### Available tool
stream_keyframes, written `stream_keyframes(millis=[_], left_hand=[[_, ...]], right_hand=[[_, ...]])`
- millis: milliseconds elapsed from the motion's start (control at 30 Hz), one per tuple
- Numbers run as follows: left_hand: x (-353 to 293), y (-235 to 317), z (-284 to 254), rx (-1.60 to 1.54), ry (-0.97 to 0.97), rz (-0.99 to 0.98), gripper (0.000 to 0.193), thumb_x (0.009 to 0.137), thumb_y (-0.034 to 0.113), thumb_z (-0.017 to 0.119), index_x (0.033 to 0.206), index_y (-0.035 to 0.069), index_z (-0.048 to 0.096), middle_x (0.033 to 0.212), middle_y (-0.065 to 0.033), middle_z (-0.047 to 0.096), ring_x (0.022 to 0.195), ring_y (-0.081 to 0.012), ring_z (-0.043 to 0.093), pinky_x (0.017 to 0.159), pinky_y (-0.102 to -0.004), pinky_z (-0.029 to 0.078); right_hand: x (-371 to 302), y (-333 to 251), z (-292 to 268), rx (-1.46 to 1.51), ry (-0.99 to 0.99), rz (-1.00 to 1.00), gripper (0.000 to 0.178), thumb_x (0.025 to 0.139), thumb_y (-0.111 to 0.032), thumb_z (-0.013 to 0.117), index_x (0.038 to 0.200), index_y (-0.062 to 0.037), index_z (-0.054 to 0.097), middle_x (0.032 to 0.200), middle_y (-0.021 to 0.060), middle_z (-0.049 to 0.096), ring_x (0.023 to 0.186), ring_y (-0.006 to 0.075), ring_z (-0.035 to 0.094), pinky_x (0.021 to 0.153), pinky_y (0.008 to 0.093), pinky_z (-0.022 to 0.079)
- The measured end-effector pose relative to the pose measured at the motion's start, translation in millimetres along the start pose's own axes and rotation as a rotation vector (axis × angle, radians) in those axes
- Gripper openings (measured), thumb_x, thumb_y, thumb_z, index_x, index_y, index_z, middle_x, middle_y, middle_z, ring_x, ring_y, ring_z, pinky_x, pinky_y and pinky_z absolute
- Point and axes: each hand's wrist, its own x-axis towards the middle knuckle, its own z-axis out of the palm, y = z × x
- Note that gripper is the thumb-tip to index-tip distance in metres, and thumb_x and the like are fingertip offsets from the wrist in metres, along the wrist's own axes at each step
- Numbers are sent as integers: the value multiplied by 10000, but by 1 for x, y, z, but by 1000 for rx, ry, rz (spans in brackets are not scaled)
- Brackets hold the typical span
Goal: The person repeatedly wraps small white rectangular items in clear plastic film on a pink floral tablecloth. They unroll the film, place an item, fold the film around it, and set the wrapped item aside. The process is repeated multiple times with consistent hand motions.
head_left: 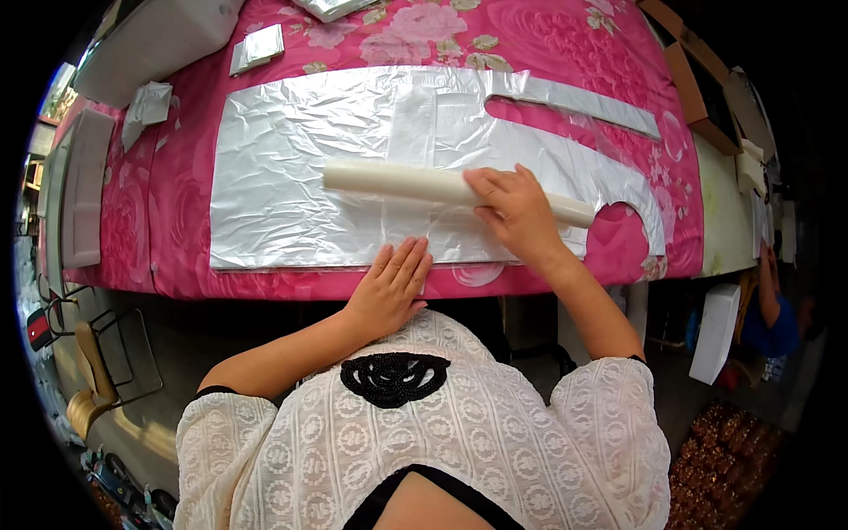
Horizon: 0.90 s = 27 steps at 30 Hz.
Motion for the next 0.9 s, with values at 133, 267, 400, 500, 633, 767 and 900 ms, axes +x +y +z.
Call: stream_keyframes(millis=[133, 267, 400, 500, 633, 767, 900], left_hand=[[1, 11, 6, -16, 29, -6, 745, 808, 413, 566, 1353, -41, 340, 1453, -223, 263, 1370, -354, 213, 1095, -504, 167], [-4, 8, 3, -47, 3, -19, 726, 821, 410, 547, 1362, -26, 339, 1462, -210, 254, 1384, -331, 190, 1101, -497, 152], [-3, 2, 0, -42, 29, 84, 673, 803, 334, 593, 1338, -13, 377, 1457, -185, 280, 1370, -319, 236, 1101, -461, 198], [-11, -11, -1, -79, 108, 142, 589, 768, 246, 646, 1270, 1, 457, 1404, -157, 368, 1321, -313, 331, 1069, -439, 290], [-19, -25, -4, -295, 259, 187, 421, 749, 149, 654, 1130, -3, 561, 1245, -126, 505, 1189, -282, 473, 986, -412, 408], [-13, -34, -10, -365, 299, 295, 262, 748, 109, 635, 985, 0, 614, 1068, -97, 571, 1039, -243, 551, 918, -372, 459], [-4, -41, -25, -310, 235, 297, 206, 728, 81, 680, 915, 32, 611, 976, -66, 608, 932, -217, 589, 820, -360, 498]], right_hand=[[13, -20, 46, -42, -50, -188, 503, 746, -100, 659, 1233, -176, 553, 1152, 46, 587, 1071, 234, 545, 1027, 475, 325], [72, 2, 60, -76, 90, -183, 491, 757, -109, 656, 1229, -204, 559, 1166, 47, 583, 1062, 230, 547, 1033, 467, 318], [124, 40, 59, -102, 211, -140, 459, 763, -90, 646, 1209, -169, 573, 1162, 74, 587, 1060, 256, 545, 1028, 459, 320], [124, 31, 58, -127, 350, -122, 482, 735, -19, 643, 1199, -130, 578, 1197, 110, 559, 1106, 289, 521, 1015, 411, 353], [60, 2, 50, 252, -109, -310, 500, 699, 43, 581, 1183, -83, 576, 1267, 131, 513, 1177, 307, 471, 1002, 384, 386], [6, -23, 54, 310, -266, -367, 509, 677, 79, 541, 1174, -26, 565, 1275, 128, 513, 1200, 303, 455, 1001, 383, 394], [3, -26, 53, 300, -216, -345, 437, 688, 41, 566, 1124, 10, 579, 1239, 132, 539, 1175, 291, 476, 1000, 366, 395]])
